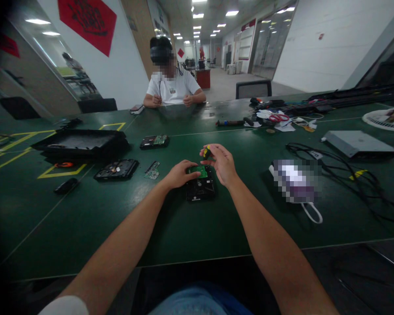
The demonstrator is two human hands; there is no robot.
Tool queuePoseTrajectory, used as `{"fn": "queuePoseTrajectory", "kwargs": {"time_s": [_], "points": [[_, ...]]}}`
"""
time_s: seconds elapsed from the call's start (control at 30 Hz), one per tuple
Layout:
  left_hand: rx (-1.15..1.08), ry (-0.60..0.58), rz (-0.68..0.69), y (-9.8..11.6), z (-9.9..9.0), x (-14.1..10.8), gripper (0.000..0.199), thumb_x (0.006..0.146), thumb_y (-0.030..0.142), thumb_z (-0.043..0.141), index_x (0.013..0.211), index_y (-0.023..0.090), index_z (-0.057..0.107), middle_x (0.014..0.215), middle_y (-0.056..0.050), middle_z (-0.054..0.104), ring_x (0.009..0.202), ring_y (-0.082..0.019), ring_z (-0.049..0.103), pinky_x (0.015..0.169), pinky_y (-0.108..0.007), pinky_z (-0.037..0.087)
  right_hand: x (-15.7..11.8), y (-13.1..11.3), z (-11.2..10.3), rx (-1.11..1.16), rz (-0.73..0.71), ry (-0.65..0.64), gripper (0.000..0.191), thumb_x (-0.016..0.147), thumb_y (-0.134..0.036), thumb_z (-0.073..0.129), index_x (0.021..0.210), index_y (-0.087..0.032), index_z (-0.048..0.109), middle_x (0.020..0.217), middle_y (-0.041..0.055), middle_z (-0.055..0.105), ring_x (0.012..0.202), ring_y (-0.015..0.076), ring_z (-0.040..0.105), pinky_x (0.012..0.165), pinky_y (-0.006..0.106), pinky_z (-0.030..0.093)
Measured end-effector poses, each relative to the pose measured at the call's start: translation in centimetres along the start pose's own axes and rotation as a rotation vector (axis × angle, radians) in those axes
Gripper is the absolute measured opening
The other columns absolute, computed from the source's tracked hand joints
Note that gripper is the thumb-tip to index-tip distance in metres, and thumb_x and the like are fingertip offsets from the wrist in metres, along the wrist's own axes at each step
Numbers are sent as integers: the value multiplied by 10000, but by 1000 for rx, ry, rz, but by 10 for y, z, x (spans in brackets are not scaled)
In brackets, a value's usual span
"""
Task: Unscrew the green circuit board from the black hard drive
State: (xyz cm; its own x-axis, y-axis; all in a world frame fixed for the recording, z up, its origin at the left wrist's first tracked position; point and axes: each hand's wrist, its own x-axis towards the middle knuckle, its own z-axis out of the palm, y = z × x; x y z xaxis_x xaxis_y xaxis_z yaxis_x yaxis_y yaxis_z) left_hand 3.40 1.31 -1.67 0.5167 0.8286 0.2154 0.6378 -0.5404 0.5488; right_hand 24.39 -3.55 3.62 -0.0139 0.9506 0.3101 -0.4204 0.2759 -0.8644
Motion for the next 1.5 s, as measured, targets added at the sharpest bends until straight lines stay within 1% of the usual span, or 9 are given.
{"fn": "queuePoseTrajectory", "kwargs": {"time_s": [0.1,0.27,0.47,0.67,0.8,0.93,1.1,1.27,1.5], "points": [[-4,-7,-17,1,0,0,572,905,591,694,1325,202,705,1248,-115,681,1106,-278,679,1011,-410,535,0,-1,0,-16,-6,5,258,899,-489,728,1012,-259,751,954,39,752,949,206,706,667,286,600],[-6,-6,-12,1,0,0,580,908,596,688,1325,193,704,1237,-118,679,1097,-274,680,1005,-405,538,1,0,-1,-35,-12,19,240,900,-467,740,1029,-268,773,957,36,738,920,187,684,653,269,592],[4,-2,6,0,0,0,583,914,599,679,1333,193,697,1228,-117,681,1104,-276,676,1021,-413,532,0,1,3,-7,-31,5,189,877,-427,790,948,-262,735,968,20,744,961,187,697,764,311,623],[-2,2,11,-2,0,0,574,910,594,688,1332,206,694,1235,-111,680,1128,-283,669,1032,-421,527,-2,1,5,25,-17,-1,265,900,-520,742,954,-270,673,978,22,765,993,211,729,846,378,626],[-4,-1,7,-1,0,0,572,908,595,689,1333,213,696,1237,-109,678,1143,-284,665,1034,-416,527,-1,0,4,-35,2,25,265,864,-494,783,1024,-297,709,953,5,739,962,188,699,775,321,628],[-1,4,-7,-1,1,0,572,907,594,691,1333,212,699,1241,-110,678,1131,-286,669,1025,-420,530,0,0,3,-78,-23,53,245,856,-466,793,1029,-294,774,1082,20,720,958,169,653,714,270,619],[-6,7,14,-1,1,0,588,909,605,684,1334,199,698,1221,-115,682,1131,-288,668,1036,-424,524,0,2,3,-35,-21,23,227,862,-460,797,963,-261,752,994,28,739,978,187,688,759,300,626],[-8,-4,11,-1,0,0,588,914,595,682,1341,190,691,1236,-121,679,1142,-284,666,1039,-419,525,0,2,2,10,3,16,299,888,-543,740,954,-254,701,979,33,757,981,212,721,792,353,632],[-17,-8,-16,-1,1,1,587,904,601,692,1335,204,696,1271,-116,670,1147,-286,668,1056,-419,521,0,0,1,-66,2,32,255,873,-493,771,1021,-286,762,933,18,710,904,174,665,674,267,597]]}}
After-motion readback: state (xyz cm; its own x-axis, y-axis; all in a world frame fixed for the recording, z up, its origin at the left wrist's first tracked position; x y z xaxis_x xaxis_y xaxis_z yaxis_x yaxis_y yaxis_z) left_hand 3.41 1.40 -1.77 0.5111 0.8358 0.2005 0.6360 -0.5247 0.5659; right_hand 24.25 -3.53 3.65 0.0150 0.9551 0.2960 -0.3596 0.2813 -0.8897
